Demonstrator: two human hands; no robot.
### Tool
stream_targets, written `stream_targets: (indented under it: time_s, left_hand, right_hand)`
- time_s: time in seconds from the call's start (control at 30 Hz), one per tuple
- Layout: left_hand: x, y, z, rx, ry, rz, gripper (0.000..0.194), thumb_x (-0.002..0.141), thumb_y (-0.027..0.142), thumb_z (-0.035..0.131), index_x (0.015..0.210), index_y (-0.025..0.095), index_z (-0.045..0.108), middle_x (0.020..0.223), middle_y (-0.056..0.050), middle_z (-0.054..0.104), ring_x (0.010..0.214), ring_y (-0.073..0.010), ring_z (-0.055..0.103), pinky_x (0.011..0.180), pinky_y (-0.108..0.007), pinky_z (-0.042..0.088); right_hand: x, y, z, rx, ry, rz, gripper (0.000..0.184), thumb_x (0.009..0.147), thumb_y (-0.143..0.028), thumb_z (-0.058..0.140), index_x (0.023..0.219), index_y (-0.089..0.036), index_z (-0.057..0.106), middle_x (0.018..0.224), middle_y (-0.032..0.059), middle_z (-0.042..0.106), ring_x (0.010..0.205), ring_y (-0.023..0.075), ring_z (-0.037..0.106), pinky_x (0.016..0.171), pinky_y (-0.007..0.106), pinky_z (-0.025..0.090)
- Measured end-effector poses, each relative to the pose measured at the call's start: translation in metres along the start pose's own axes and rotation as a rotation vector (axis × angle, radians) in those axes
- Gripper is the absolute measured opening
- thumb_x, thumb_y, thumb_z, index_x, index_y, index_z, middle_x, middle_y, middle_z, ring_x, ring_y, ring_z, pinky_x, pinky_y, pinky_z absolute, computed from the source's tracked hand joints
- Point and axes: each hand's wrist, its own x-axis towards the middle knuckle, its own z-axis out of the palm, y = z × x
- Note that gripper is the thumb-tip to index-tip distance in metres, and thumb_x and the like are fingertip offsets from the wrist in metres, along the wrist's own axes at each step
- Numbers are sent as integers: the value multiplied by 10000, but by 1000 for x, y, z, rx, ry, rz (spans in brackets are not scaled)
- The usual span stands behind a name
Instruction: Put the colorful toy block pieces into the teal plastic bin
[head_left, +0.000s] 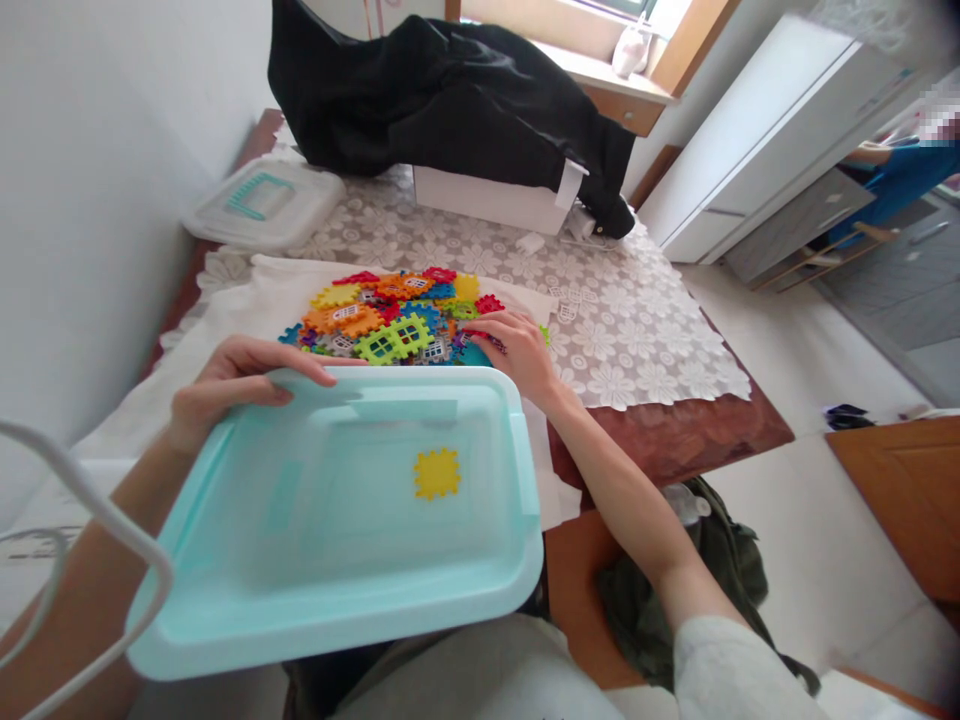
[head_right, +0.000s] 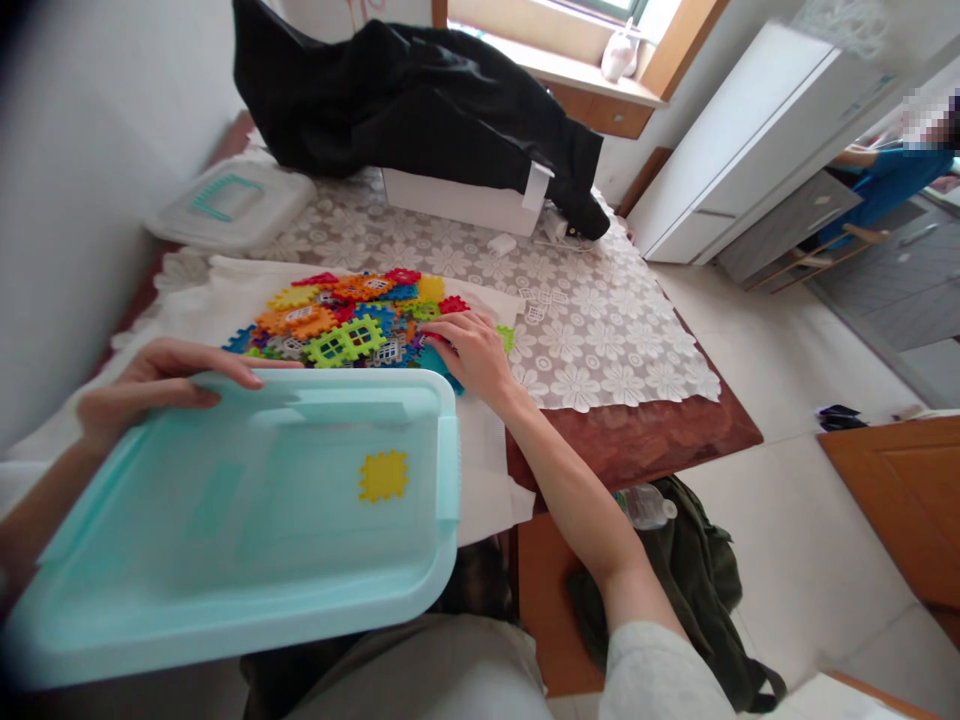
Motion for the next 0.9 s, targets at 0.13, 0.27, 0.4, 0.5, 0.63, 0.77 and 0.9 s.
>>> stream_targets:
  time_s: [0.13,0.27,0.4,0.5,0.63,0.77,0.9]
  left_hand:
    - [2,-6,-12,-13,-81,-53,245,643,272,956,854,151,991,1112,-219,926,1079,-518,900,910,-495,785]
    - [1,-4,-7,-18,-59,-41,241,638,271,943,842,151,989,1136,-222,923,1035,-494,909,887,-465,783]
    - [0,-2,-1,14,-34,-10,216,631,266,920,810,166,986,1121,-208,925,1013,-468,917,827,-404,775]
    - [1,-5,-8,27,-93,-33,232,681,283,923,875,184,1001,1180,-195,924,1061,-486,909,887,-460,777]
    - [2,-9,-16,28,-108,-41,237,699,290,936,892,169,1001,1213,-213,918,1085,-490,903,939,-481,768]
    - [1,-6,-10,38,-72,-31,232,660,295,945,848,169,994,1163,-221,921,1031,-478,911,893,-453,769]
    - [1,-2,-1,50,-73,-33,224,637,310,953,819,185,991,1109,-205,925,936,-444,922,839,-421,772]
  right_hand:
    - [3,-5,-4,233,184,92,339,1150,-564,687,1223,-305,894,1188,88,839,1185,278,791,1108,475,653]
    - [3,-13,-10,589,270,118,529,1077,-817,662,1294,-346,770,1155,56,795,1047,245,790,955,436,704]
    - [0,-32,-17,848,86,16,501,1007,-822,776,1123,-337,721,986,27,769,978,255,789,943,486,715]
    - [1,-45,-21,899,-113,-24,526,960,-812,840,950,-295,751,972,66,807,1082,302,808,1013,542,704]
    - [4,-44,-23,763,-138,33,653,1077,-865,614,962,-261,835,1107,117,856,1177,310,813,1098,527,679]
    - [4,-27,-16,393,-20,101,538,1141,-720,639,1351,-274,855,1400,123,846,1372,325,765,1244,530,606]
    - [-1,-14,-4,-34,-185,91,601,1052,-542,867,1595,-311,756,1729,130,686,1623,401,593,1391,645,435]
